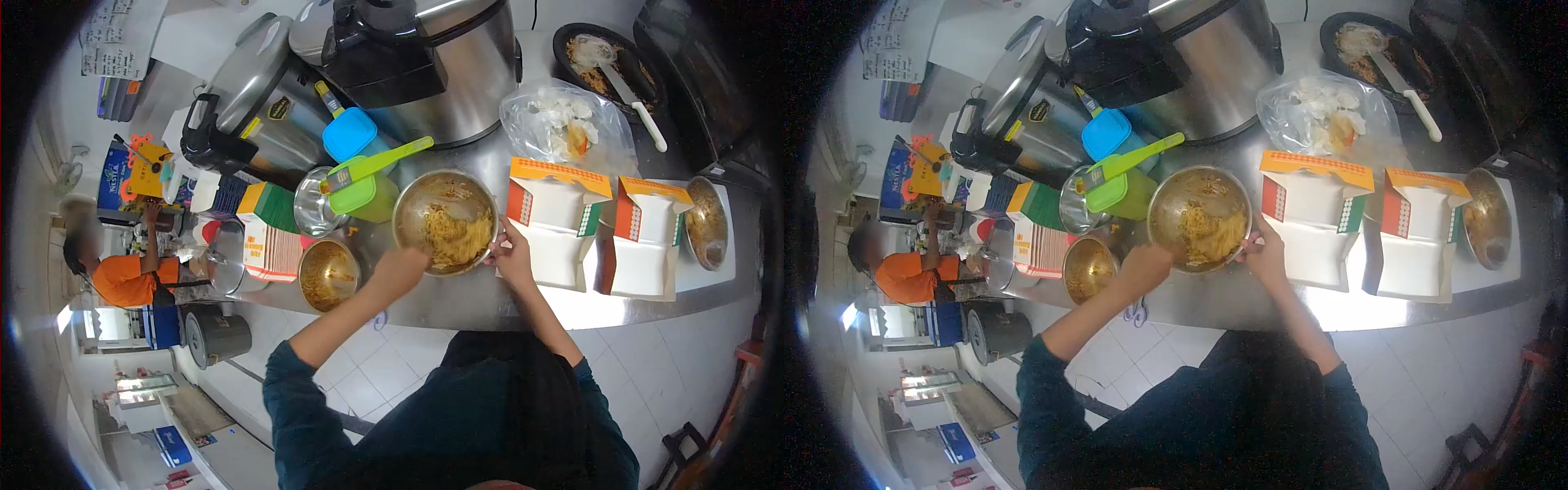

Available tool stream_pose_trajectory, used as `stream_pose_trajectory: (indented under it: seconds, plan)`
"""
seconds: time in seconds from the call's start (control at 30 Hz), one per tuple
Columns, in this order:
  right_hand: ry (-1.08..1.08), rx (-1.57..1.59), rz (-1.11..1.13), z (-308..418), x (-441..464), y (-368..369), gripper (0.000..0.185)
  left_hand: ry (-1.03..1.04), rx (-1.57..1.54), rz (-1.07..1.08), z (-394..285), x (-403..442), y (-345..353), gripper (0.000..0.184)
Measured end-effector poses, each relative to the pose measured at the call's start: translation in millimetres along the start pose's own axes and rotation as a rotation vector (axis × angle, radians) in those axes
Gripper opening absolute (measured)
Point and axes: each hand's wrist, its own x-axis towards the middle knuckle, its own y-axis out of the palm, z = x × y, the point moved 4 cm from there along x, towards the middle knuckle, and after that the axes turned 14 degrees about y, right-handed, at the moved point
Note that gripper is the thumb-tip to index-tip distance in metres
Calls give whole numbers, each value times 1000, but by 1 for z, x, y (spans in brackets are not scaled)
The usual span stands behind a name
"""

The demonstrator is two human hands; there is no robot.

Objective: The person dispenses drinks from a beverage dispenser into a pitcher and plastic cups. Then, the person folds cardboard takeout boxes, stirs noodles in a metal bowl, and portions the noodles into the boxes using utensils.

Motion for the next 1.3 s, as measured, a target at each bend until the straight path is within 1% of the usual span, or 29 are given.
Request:
stream_pose_trajectory:
  seconds: [0.07,0.17,0.27,0.37,0.4,0.47,0.53,0.57,0.6,0.7,0.8,0.9,0.97,1.03,1.1,1.2,1.3]
  plan:
    - [-5,2,-7,3,-1,0,59,81,117,34,-13,-17,-1,13]
    - [-20,-17,9,-1,2,0,59,-91,154,118,21,-10,2,12]
    - [-12,-47,6,5,-5,5,60,-162,145,-10,40,17,25,12]
    - [-47,-99,-39,8,0,2,60,-23,44,86,3,21,30,13]
    - [-57,-126,-52,5,0,1,61,-93,20,92,12,20,21,13]
    - [-36,-76,-31,1,1,2,60,-236,-28,106,40,18,0,13]
    - [-37,-56,-30,1,-2,5,59,-136,-26,38,15,19,19,15]
    - [-49,-70,-41,4,-2,4,59,-84,-24,-1,3,22,15,16]
    - [-60,-85,-51,7,-2,3,59,-124,-16,118,2,23,13,18]
    - [-19,-61,-49,5,-2,-5,59,-188,-157,239,34,13,-30,17]
    - [0,-84,-8,-4,5,-5,58,-298,-84,-64,85,28,-19,14]
    - [-25,-189,-4,0,8,-4,57,-132,-25,-24,79,66,5,18]
    - [-14,-161,-9,3,5,-5,57,132,34,-3,45,68,9,17]
    - [-5,-141,-17,4,3,-7,56,213,90,121,4,44,-7,14]
    - [3,-122,-17,2,1,-6,55,240,83,15,-21,14,-33,9]
    - [18,-182,-34,4,1,-6,53,111,209,207,-27,-20,-27,9]
    - [-39,-259,-16,3,3,-6,54,22,240,138,5,-22,-4,9]
